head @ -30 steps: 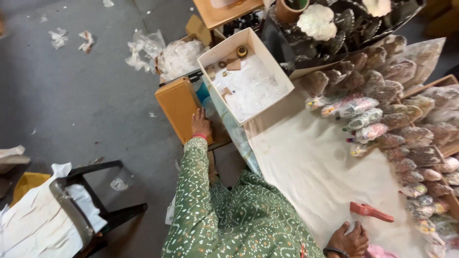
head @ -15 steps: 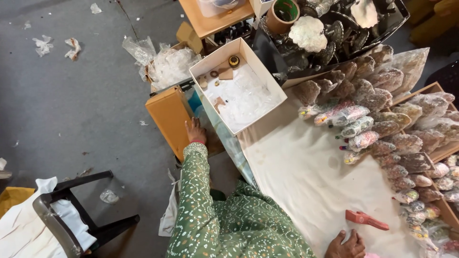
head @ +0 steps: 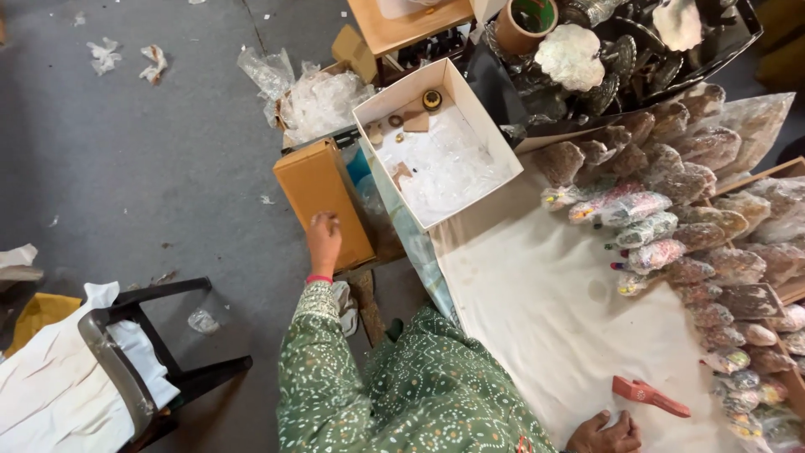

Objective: Packing and wrapping small decorative items and statues into boxes.

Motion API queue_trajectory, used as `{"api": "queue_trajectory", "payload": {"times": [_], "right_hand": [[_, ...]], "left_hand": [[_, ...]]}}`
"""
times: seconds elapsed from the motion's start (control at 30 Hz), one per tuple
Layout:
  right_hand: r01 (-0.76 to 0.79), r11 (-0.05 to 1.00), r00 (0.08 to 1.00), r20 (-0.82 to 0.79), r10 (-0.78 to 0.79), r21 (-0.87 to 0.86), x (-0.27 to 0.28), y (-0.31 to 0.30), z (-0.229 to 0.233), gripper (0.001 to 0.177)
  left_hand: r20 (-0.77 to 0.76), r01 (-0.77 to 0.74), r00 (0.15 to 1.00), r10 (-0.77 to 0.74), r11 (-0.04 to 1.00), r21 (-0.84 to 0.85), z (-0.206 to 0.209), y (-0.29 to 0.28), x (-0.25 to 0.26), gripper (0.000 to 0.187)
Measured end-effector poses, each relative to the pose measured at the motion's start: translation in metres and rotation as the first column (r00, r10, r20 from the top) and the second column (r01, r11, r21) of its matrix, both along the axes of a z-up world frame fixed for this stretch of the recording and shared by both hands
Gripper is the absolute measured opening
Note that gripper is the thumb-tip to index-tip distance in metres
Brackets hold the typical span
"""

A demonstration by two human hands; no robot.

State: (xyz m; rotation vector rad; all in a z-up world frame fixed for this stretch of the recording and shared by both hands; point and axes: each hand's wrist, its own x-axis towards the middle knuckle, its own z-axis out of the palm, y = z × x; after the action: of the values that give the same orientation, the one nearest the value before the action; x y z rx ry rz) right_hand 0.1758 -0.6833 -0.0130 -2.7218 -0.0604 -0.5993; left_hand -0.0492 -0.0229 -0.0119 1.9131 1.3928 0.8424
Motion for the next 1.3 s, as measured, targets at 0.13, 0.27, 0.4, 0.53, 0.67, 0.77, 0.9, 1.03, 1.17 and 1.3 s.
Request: {"api": "queue_trajectory", "payload": {"times": [0.13, 0.27, 0.4, 0.53, 0.67, 0.77, 0.9, 1.03, 1.17, 1.3], "right_hand": [[0.001, 0.999, 1.0, -0.019, -0.001, 0.05, -0.002, 0.001, 0.0, 0.031], [0.038, 0.975, 0.998, -0.048, -0.049, -0.22, -0.004, 0.004, 0.016, 0.028], [0.06, 0.982, 0.993, -0.089, -0.076, -0.177, -0.002, -0.002, 0.01, 0.03], [0.092, 0.975, 0.982, -0.146, -0.123, -0.203, 0.0, -0.005, 0.009, 0.034], [0.094, 0.976, 0.98, -0.156, -0.126, -0.196, 0.004, -0.015, -0.008, 0.036], [0.075, 0.974, 0.985, -0.135, -0.106, -0.212, 0.003, -0.017, -0.012, 0.031], [0.108, 0.981, 0.98, -0.149, -0.132, -0.159, 0.003, -0.009, -0.008, 0.033], [0.134, 0.967, 0.979, -0.125, -0.164, -0.215, 0.01, -0.012, -0.02, 0.031], [0.037, 0.991, 0.982, -0.179, -0.06, -0.13, 0.024, -0.016, -0.017, 0.039], [-0.114, 0.921, 0.991, -0.017, 0.129, 0.372, 0.018, 0.068, 0.073, 0.034]], "left_hand": [[-0.174, 0.22, 0.962, -0.212, 0.975, 0.032, -0.051, 0.005, 0.028, 0.051], [-0.295, 0.318, 0.871, -0.392, 0.909, -0.268, -0.075, 0.015, 0.076, 0.066], [-0.462, 0.485, 0.731, -0.503, 0.858, -0.167, -0.155, 0.031, 0.1, 0.051], [-0.289, 0.452, 0.856, -0.428, 0.892, 0.017, -0.165, 0.036, 0.109, 0.059], [-0.031, 0.052, 0.998, -0.059, 0.977, -0.206, -0.161, 0.048, 0.102, 0.029], [0.132, -0.099, 0.981, 0.142, 0.952, -0.289, -0.148, 0.051, 0.091, 0.022], [0.683, 0.126, 0.71, 0.171, 0.924, -0.362, 0.016, 0.01, 0.051, 0.018], [0.837, 0.272, 0.509, 0.2, 0.885, -0.378, 0.137, -0.018, 0.012, 0.017], [0.943, 0.683, 0.112, 0.313, 0.665, -0.301, 0.229, -0.072, 0.035, 0.024], [0.944, 0.877, 0.029, 0.329, 0.444, -0.182, 0.219, -0.12, 0.092, 0.027]]}}
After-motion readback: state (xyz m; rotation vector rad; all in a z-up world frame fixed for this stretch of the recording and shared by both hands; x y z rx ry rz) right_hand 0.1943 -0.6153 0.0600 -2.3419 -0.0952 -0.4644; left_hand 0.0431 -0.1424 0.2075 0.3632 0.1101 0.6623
